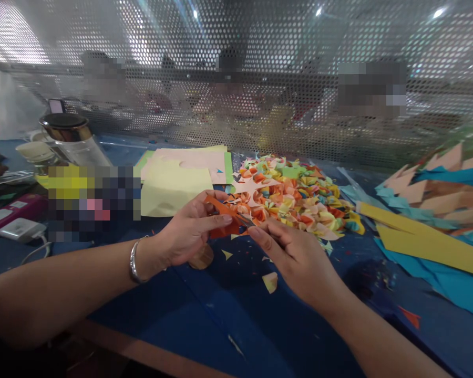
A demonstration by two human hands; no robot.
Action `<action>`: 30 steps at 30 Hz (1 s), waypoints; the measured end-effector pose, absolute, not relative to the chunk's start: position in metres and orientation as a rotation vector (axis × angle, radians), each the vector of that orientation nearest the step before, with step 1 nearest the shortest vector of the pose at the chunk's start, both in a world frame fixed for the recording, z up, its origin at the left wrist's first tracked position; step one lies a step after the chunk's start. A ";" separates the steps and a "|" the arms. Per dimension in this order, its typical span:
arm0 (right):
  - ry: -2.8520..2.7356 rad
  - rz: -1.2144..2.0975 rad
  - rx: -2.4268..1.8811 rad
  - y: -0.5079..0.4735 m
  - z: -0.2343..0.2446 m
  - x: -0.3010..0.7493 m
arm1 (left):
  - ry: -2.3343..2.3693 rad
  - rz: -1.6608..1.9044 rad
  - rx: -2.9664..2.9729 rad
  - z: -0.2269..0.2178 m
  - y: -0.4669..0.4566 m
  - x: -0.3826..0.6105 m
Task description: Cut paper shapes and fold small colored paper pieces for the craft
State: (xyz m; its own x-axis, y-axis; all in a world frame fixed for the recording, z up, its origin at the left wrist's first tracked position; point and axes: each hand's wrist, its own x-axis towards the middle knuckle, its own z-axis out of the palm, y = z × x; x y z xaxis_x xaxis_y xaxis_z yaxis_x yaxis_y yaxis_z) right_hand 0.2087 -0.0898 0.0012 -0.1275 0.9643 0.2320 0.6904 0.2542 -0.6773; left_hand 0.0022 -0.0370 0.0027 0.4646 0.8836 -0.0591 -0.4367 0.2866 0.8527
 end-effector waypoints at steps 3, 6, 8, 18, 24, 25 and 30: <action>-1.893 0.534 -1.507 -0.090 0.000 0.209 | 0.601 0.960 0.892 0.002 -0.037 0.002; -1.902 0.530 -1.514 -0.090 0.000 0.210 | 0.604 0.969 0.899 0.002 -0.037 0.002; -1.904 0.529 -1.523 -0.090 0.000 0.210 | 0.605 0.968 0.903 0.001 -0.037 0.002; -1.917 0.538 -1.507 -0.089 0.000 0.210 | 0.607 0.975 0.886 -0.002 -0.037 0.003; -1.925 0.538 -1.531 -0.089 0.000 0.210 | 0.592 0.978 0.901 -0.005 -0.036 0.003; -1.925 0.539 -1.537 -0.089 0.000 0.210 | 0.588 0.977 0.906 -0.006 -0.036 0.003; -1.928 0.547 -1.557 -0.090 0.001 0.211 | 0.586 0.971 0.924 -0.008 -0.035 0.003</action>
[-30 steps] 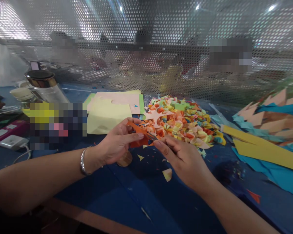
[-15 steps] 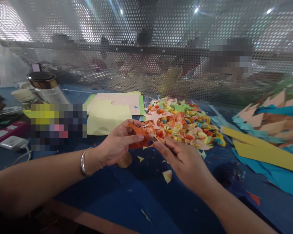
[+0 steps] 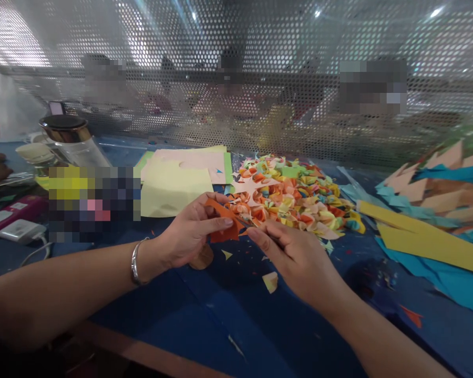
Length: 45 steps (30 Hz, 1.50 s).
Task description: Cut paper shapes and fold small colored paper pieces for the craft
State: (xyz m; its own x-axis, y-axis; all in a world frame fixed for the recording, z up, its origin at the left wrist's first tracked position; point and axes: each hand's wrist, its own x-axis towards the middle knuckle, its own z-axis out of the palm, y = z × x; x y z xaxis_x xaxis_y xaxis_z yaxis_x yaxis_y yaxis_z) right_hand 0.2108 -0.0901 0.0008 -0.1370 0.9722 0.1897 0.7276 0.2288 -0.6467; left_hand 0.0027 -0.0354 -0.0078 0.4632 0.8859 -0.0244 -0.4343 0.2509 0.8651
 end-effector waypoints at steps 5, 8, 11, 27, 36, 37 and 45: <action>-1.934 0.538 -1.561 -0.090 0.001 0.210 | 0.596 0.969 0.931 -0.008 -0.036 0.003; -1.945 0.533 -1.562 -0.090 0.001 0.210 | 0.598 0.964 0.936 -0.008 -0.036 0.003; -1.956 0.504 -1.562 -0.090 0.001 0.209 | 0.590 0.954 0.936 -0.007 -0.036 0.003; -2.035 0.409 -1.502 -0.088 -0.001 0.213 | 0.628 0.919 0.990 -0.008 -0.037 0.004; -2.058 0.424 -1.506 -0.087 0.001 0.213 | 0.637 0.888 1.011 -0.009 -0.038 0.005; -2.061 0.411 -1.502 -0.087 0.001 0.213 | 0.640 0.888 1.014 -0.008 -0.038 0.005; -2.075 0.377 -1.505 -0.088 0.001 0.212 | 0.636 0.884 0.992 -0.008 -0.039 0.006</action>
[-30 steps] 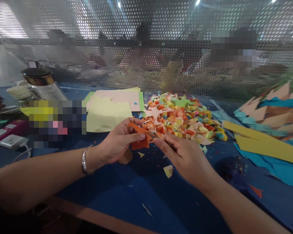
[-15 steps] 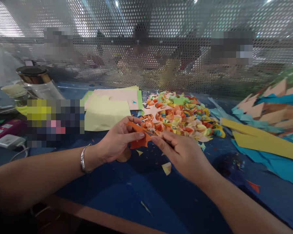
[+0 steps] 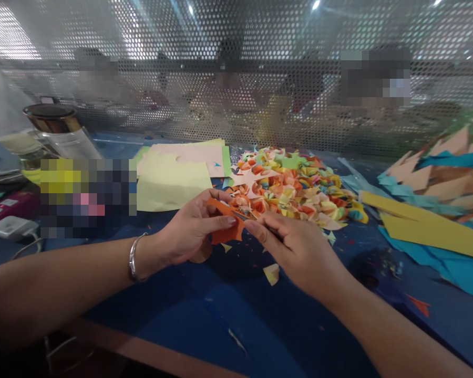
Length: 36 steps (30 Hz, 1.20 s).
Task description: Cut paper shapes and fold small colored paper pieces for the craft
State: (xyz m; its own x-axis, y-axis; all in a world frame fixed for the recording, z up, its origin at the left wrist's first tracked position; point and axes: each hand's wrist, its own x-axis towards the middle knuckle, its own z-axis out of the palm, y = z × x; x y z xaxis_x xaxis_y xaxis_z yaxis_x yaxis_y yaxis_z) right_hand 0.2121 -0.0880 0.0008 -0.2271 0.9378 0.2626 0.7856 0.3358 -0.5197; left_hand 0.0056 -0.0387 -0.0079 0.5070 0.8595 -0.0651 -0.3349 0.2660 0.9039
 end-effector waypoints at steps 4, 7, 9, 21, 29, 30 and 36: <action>-2.071 0.354 -1.502 -0.088 0.002 0.211 | 0.640 0.883 0.992 -0.009 -0.038 0.005; -2.077 0.350 -1.504 -0.087 0.002 0.211 | 0.636 0.901 0.977 -0.008 -0.039 0.005; -2.079 0.348 -1.503 -0.087 0.002 0.212 | 0.611 0.892 0.943 -0.006 -0.040 0.005; -2.083 0.354 -1.504 -0.086 -0.001 0.215 | 0.678 0.838 0.939 -0.009 -0.037 0.004; -2.090 0.340 -1.498 -0.087 0.002 0.214 | 0.638 0.799 0.929 -0.008 -0.036 0.003; -2.093 0.338 -1.501 -0.087 0.002 0.214 | 0.641 0.797 0.927 -0.008 -0.036 0.003; -2.085 0.315 -1.478 -0.087 0.002 0.214 | 0.688 0.774 0.930 -0.006 -0.036 0.005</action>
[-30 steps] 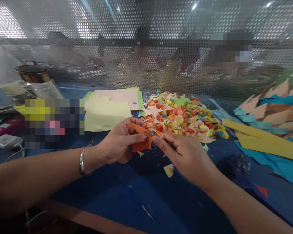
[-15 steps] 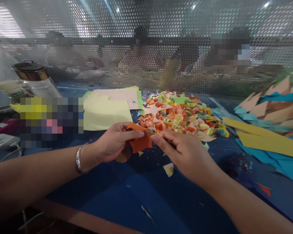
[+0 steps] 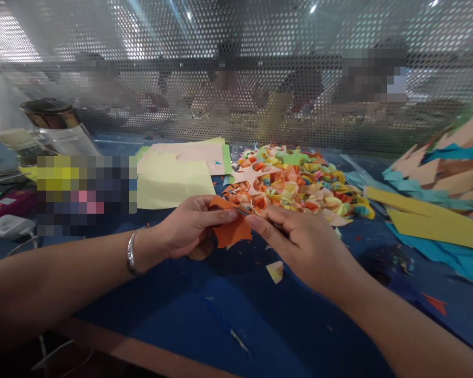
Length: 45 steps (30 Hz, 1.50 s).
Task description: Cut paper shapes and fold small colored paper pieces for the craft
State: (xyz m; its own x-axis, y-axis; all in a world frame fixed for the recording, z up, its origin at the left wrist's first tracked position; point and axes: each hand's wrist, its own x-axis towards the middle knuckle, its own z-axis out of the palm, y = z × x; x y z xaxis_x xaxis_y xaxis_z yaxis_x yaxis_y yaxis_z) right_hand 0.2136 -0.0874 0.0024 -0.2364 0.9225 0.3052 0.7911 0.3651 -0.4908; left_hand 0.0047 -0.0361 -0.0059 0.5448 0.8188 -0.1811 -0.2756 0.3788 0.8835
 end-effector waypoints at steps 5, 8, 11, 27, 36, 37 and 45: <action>-2.093 0.304 -1.476 -0.088 0.006 0.212 | 0.667 0.772 0.935 -0.004 -0.037 0.005; -2.084 0.295 -1.480 -0.088 0.007 0.212 | 0.659 0.784 0.959 -0.005 -0.037 0.005; -2.081 0.307 -1.496 -0.088 0.006 0.213 | 0.626 0.794 0.990 -0.007 -0.036 0.004; -2.076 0.295 -1.462 -0.089 0.005 0.213 | 0.648 0.740 1.049 -0.005 -0.037 0.002; -2.092 0.303 -1.504 -0.090 0.009 0.210 | 0.628 0.691 1.089 -0.007 -0.035 0.001; -2.091 0.308 -1.501 -0.091 0.009 0.210 | 0.619 0.692 1.091 -0.007 -0.035 0.001; -2.102 0.316 -1.509 -0.091 0.008 0.211 | 0.610 0.684 1.074 -0.006 -0.036 0.002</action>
State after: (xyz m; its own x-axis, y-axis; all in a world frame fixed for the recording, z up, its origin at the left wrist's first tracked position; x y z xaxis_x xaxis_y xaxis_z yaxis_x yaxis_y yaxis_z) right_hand 0.2108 -0.0905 0.0081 -0.2369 0.9302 0.2803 0.8068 0.3491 -0.4767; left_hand 0.0018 -0.0358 -0.0056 0.6454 0.7549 -0.1163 -0.2015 0.3152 0.9274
